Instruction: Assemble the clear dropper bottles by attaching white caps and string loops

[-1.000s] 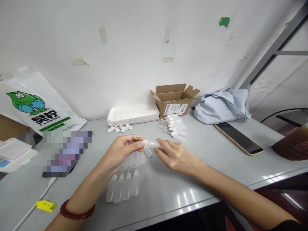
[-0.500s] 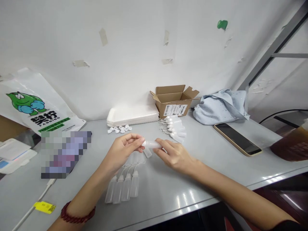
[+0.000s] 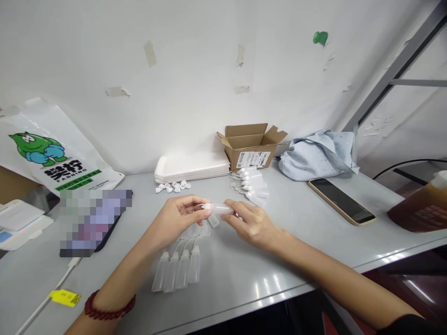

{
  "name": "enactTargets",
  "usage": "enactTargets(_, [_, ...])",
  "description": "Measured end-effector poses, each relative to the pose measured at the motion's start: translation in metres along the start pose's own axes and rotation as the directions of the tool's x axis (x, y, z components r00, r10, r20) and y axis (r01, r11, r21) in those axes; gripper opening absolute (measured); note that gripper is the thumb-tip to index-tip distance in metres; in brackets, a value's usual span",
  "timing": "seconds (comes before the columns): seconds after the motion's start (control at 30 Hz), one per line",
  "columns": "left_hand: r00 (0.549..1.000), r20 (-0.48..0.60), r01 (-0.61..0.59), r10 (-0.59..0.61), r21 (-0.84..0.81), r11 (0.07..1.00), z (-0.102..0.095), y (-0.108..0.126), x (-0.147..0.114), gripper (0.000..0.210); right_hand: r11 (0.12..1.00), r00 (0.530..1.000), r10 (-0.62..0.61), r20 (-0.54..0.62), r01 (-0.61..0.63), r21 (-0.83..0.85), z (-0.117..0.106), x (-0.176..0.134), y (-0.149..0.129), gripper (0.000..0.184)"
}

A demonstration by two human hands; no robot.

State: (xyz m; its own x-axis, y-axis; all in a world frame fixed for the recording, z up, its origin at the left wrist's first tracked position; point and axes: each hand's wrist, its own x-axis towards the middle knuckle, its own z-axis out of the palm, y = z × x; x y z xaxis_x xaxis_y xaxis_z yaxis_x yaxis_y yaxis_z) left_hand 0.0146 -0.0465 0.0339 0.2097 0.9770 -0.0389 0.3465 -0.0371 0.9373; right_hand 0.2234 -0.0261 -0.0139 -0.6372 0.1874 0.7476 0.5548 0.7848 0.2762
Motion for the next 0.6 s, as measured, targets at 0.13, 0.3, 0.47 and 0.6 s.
enactTargets(0.13, [1.0, 0.023, 0.021, -0.022, 0.036, 0.999, 0.0, -0.001, 0.0, 0.029, 0.999, 1.0, -0.004, -0.007, 0.004, 0.034, -0.002, 0.002, 0.0, 0.023])
enactTargets(0.3, [1.0, 0.004, -0.031, 0.031, 0.087, 0.996, 0.0, 0.0, -0.002, 0.03, 0.945, 0.994, 0.093, 0.056, -0.106, 0.31, -0.004, 0.004, -0.002, 0.024])
enactTargets(0.47, [0.996, 0.001, -0.088, 0.088, 0.054, 0.995, 0.003, 0.004, -0.003, 0.022, 0.352, 0.783, 0.437, 0.442, -0.601, 0.717, -0.013, 0.013, -0.005, 0.006])
enactTargets(0.6, [0.997, -0.017, -0.082, 0.082, -0.001, 0.997, 0.006, 0.006, -0.003, 0.02, -0.051, 0.616, 0.457, 0.642, -0.702, 0.71, -0.015, 0.019, -0.003, 0.018])
